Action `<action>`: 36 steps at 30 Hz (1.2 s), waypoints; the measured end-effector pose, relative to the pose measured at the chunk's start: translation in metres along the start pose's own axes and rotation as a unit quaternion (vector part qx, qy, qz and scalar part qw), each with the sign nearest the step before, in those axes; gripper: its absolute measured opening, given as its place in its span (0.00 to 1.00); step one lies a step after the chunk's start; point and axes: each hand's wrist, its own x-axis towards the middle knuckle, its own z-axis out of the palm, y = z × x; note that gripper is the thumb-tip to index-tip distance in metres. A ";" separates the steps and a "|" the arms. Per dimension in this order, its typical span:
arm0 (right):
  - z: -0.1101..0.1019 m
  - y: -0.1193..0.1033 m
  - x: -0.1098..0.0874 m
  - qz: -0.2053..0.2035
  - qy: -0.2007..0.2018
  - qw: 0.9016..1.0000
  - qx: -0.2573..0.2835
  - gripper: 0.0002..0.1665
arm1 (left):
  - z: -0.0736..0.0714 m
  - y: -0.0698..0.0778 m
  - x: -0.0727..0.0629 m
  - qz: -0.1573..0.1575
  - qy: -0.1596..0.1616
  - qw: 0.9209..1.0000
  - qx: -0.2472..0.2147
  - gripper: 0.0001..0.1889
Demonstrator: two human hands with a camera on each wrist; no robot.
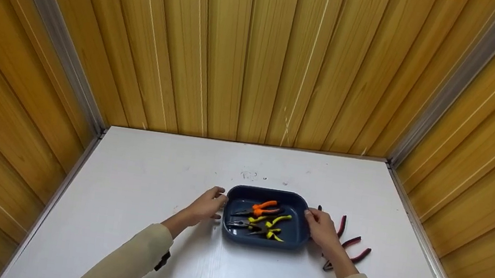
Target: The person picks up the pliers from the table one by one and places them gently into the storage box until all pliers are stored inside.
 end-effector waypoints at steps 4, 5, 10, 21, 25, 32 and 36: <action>0.001 -0.004 0.000 -0.007 0.004 1.000 -0.006 0.21 | 0.002 -0.007 -0.002 0.000 -0.019 1.000 -0.024 0.29; 0.002 -0.004 0.001 -0.011 0.004 1.000 -0.006 0.21 | 0.003 -0.008 -0.002 0.009 -0.016 1.000 -0.013 0.27; 0.006 -0.007 0.001 -0.008 -0.001 1.000 0.003 0.21 | 0.007 -0.018 -0.006 0.061 0.026 0.996 0.061 0.22; 0.015 -0.018 0.004 -0.028 0.004 0.999 -0.017 0.16 | 0.003 -0.024 -0.008 0.075 0.078 0.990 0.085 0.20; 0.017 -0.020 0.005 -0.025 0.008 0.999 -0.022 0.16 | -0.001 -0.024 -0.007 0.069 0.077 0.990 0.092 0.20; 0.015 -0.020 0.006 -0.014 0.013 1.000 -0.021 0.16 | -0.002 -0.024 -0.006 0.060 0.045 0.995 0.058 0.21; 0.016 -0.017 0.003 0.009 0.000 1.000 0.005 0.21 | -0.002 -0.026 -0.009 0.047 0.018 0.998 0.041 0.21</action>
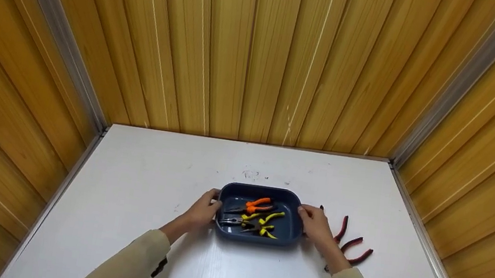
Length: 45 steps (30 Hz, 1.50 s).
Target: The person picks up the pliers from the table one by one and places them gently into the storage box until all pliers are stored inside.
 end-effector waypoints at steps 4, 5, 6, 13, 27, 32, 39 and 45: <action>0.000 0.004 -0.002 0.028 -0.014 0.999 0.032 0.24 | 0.000 -0.002 -0.004 -0.011 -0.024 0.999 -0.027 0.22; 0.000 0.004 -0.002 0.032 -0.015 0.999 0.038 0.24 | -0.001 -0.002 -0.004 -0.015 -0.029 0.999 -0.042 0.22; 0.000 0.005 -0.001 0.036 -0.014 0.998 0.041 0.24 | -0.002 -0.003 -0.004 -0.019 -0.035 0.998 -0.057 0.23; -0.008 -0.002 0.004 0.016 -0.017 0.999 0.030 0.22 | -0.007 -0.009 -0.003 -0.044 -0.064 0.988 -0.135 0.26; -0.035 -0.008 0.010 0.004 -0.047 0.998 0.032 0.24 | -0.006 -0.017 0.000 -0.033 -0.065 0.987 -0.142 0.26; -0.042 -0.007 0.012 -0.005 -0.042 0.999 0.023 0.24 | -0.005 -0.018 0.000 -0.030 -0.067 0.987 -0.141 0.26; -0.051 -0.009 0.008 -0.050 -0.024 0.995 -0.084 0.23 | -0.002 -0.016 -0.002 -0.032 -0.068 0.988 -0.137 0.26; -0.057 -0.012 0.004 -0.072 -0.030 0.991 -0.111 0.27 | -0.002 -0.015 -0.002 -0.037 -0.058 0.990 -0.121 0.27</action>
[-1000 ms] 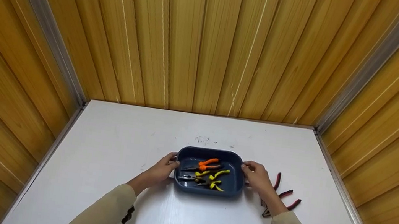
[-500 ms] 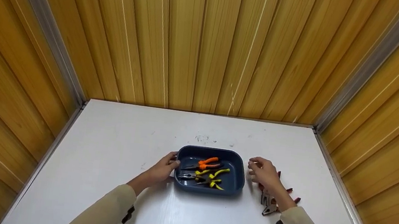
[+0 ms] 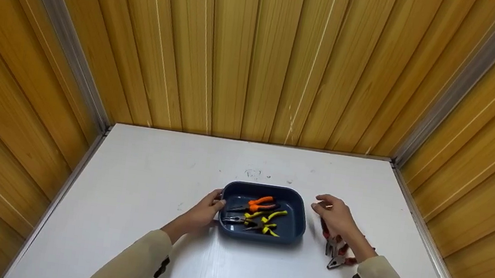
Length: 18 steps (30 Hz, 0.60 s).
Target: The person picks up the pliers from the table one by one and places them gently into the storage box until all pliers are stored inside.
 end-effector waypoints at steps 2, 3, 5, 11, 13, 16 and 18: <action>-0.001 0.001 0.000 -0.003 0.001 1.000 -0.008 0.29 | 0.000 0.000 -0.001 -0.003 0.002 1.000 0.003 0.27; -0.002 0.002 0.000 -0.001 0.003 1.000 -0.013 0.30 | -0.001 0.000 -0.001 -0.004 0.003 1.000 0.005 0.27; -0.003 0.004 0.000 0.002 0.009 1.000 -0.024 0.32 | -0.001 -0.001 -0.001 -0.005 0.003 1.000 0.006 0.27; -0.007 0.011 0.001 0.008 0.017 0.999 -0.045 0.39 | 0.000 -0.002 -0.001 -0.001 0.005 1.000 0.009 0.27; -0.008 0.013 0.000 0.009 0.017 0.998 -0.053 0.40 | 0.000 -0.002 -0.001 0.000 0.005 1.000 0.012 0.27; -0.008 0.015 0.000 0.007 0.014 0.998 -0.061 0.42 | 0.001 -0.001 -0.002 0.000 0.004 1.000 0.012 0.28; -0.008 0.016 0.000 0.005 0.012 0.998 -0.064 0.42 | 0.001 0.000 -0.002 0.000 0.004 1.000 0.013 0.28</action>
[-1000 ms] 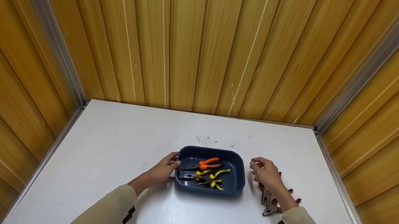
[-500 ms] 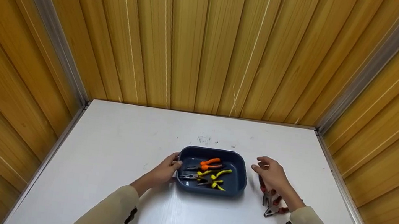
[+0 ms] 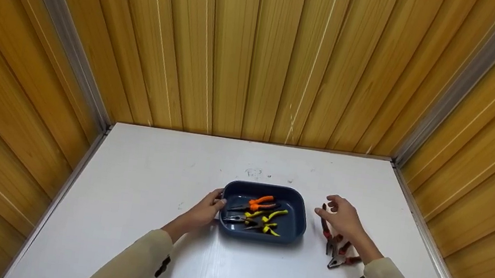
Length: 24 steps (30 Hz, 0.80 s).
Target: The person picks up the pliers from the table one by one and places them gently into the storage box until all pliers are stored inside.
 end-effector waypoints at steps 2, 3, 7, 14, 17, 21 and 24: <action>0.000 0.001 0.000 -0.002 0.001 1.000 0.000 0.43 | 0.000 0.001 0.000 0.001 0.000 1.000 0.002 0.28; 0.000 0.002 0.000 -0.003 0.000 1.000 -0.002 0.43 | 0.000 0.001 0.000 0.001 0.000 1.000 0.003 0.28; 0.000 0.005 -0.001 -0.006 0.004 1.000 -0.007 0.43 | 0.000 0.001 0.001 0.000 -0.002 1.000 -0.001 0.27; -0.004 0.011 0.000 -0.009 0.014 1.000 -0.005 0.43 | -0.001 0.000 0.001 0.002 -0.007 1.000 -0.011 0.27; -0.006 0.012 -0.001 -0.004 0.015 1.000 -0.002 0.43 | -0.002 0.000 0.001 0.001 -0.003 1.000 -0.006 0.27; -0.009 0.014 -0.001 0.008 0.015 1.000 -0.011 0.45 | -0.002 -0.002 0.002 0.000 -0.001 1.000 -0.010 0.27; -0.011 0.017 -0.002 0.017 0.013 0.999 -0.025 0.45 | -0.001 -0.002 0.003 0.001 -0.004 1.000 -0.012 0.27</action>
